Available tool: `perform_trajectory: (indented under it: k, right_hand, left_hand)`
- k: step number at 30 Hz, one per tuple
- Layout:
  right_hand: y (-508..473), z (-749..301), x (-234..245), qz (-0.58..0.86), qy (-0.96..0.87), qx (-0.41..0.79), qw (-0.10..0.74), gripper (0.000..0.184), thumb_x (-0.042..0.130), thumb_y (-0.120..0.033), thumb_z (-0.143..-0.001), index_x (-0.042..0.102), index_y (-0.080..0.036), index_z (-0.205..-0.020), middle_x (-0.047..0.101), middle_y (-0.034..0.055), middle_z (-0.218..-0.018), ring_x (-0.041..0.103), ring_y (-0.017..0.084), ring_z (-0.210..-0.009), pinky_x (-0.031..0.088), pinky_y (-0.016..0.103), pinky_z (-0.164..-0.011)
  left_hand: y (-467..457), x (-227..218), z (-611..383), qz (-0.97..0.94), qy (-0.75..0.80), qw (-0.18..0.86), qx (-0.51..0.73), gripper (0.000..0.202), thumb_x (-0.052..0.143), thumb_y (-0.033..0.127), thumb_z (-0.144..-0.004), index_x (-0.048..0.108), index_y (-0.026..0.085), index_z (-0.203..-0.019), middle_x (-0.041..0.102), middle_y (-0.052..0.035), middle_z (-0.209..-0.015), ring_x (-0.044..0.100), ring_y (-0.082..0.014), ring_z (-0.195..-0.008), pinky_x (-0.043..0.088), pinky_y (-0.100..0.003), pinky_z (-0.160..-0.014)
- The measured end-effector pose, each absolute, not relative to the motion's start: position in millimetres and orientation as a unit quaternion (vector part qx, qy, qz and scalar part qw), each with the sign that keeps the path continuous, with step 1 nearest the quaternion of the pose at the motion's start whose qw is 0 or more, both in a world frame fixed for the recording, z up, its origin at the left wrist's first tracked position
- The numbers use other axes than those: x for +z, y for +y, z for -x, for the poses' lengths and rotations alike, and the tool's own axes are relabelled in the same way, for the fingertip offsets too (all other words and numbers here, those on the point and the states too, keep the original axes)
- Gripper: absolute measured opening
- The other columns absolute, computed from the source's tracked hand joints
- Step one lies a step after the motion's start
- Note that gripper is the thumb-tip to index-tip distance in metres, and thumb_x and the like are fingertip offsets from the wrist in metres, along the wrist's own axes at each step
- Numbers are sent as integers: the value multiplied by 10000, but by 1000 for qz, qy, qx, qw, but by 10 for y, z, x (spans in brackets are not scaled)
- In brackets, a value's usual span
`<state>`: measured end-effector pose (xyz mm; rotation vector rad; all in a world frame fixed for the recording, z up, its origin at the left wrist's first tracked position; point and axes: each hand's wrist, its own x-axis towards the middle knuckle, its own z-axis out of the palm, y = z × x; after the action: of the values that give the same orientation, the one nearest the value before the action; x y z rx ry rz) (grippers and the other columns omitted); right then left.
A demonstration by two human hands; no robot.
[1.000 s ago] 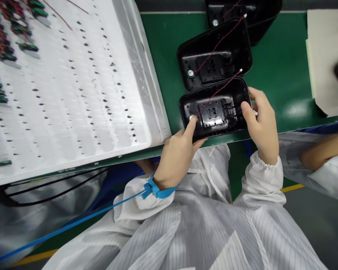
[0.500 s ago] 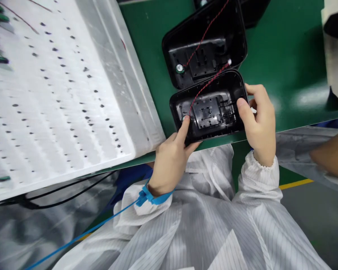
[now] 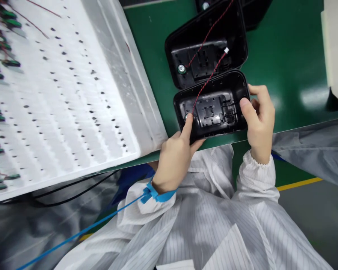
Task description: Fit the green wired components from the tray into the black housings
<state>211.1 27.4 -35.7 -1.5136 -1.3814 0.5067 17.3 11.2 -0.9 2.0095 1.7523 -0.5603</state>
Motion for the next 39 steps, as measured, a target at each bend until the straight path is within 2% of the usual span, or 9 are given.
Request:
perform_trajectory:
  k: [7,13,16,18,21,24,28,32,39]
  right_hand:
    - [210,-2127,-304,689,-566,186,412,331,530,-500,-1004,675,-303,-1227,681,39,-1150,631,223,-1019,544,428,-937]
    - [79,-2083,-278,687,-556,169,436,501,397,-589,-1045,661,-283,-1340,661,53,-1366,575,231,-1355,438,501,-1185]
    - [-35,-2060,-264,700,-537,171,439,581,411,-635,-1023,646,-248,-1387,626,73,-1450,542,240,-1407,411,497,-1222]
    - [-112,-2043,-263,712,-524,179,432,612,439,-644,-1006,636,-225,-1406,619,91,-1461,597,246,-1333,475,478,-1166]
    - [-204,-2011,-276,729,-502,206,417,634,471,-641,-984,622,-209,-1422,655,116,-1402,708,210,-942,617,419,-876]
    - [-261,-1990,-294,742,-478,219,416,620,497,-613,-966,626,-207,-1416,749,98,-1157,645,173,-676,600,375,-670]
    - [-301,-2042,-287,765,-410,248,430,638,527,-579,-931,620,-177,-1418,731,57,-797,646,205,-568,560,354,-543]
    - [-327,-2210,-228,795,-351,212,448,682,540,-546,-881,612,-131,-1417,720,76,-768,621,216,-496,511,350,-445]
    - [-260,-2716,-161,849,-300,54,432,568,503,-408,-815,688,-128,-1274,691,91,-728,599,221,-514,509,369,-498]
  left_hand:
    - [34,-156,-208,-732,640,176,-155,725,432,490,-1055,92,277,-1658,697,-103,-987,709,-192,-727,553,-249,-628]
    - [15,-145,-186,-747,629,179,-122,762,450,468,-1055,38,252,-1658,697,-112,-1015,735,-220,-790,585,-280,-666]
    - [8,-133,-160,-761,613,184,-111,726,441,461,-1057,122,207,-1658,703,-132,-1035,751,-244,-838,603,-300,-689]
    - [11,-124,-146,-767,604,190,-106,696,444,438,-1059,178,189,-1652,710,-144,-1044,758,-250,-852,609,-306,-699]
    - [29,-108,-143,-769,600,201,-95,689,465,420,-1056,212,169,-1645,726,-153,-1023,766,-260,-863,614,-314,-710]
    - [43,-107,-164,-767,602,208,-81,697,492,425,-1046,241,155,-1637,734,-155,-1001,771,-267,-880,618,-312,-719]
    - [42,-163,-229,-782,582,216,-53,698,520,415,-1036,268,145,-1628,737,-152,-1006,774,-261,-874,618,-308,-721]
    - [72,-247,-385,-829,511,226,-22,715,569,396,-1017,280,150,-1623,733,-145,-1026,772,-246,-888,606,-291,-728]
    - [117,-281,-644,-898,397,184,54,735,519,371,-1045,127,265,-1658,652,-107,-1148,743,-194,-913,585,-253,-691]
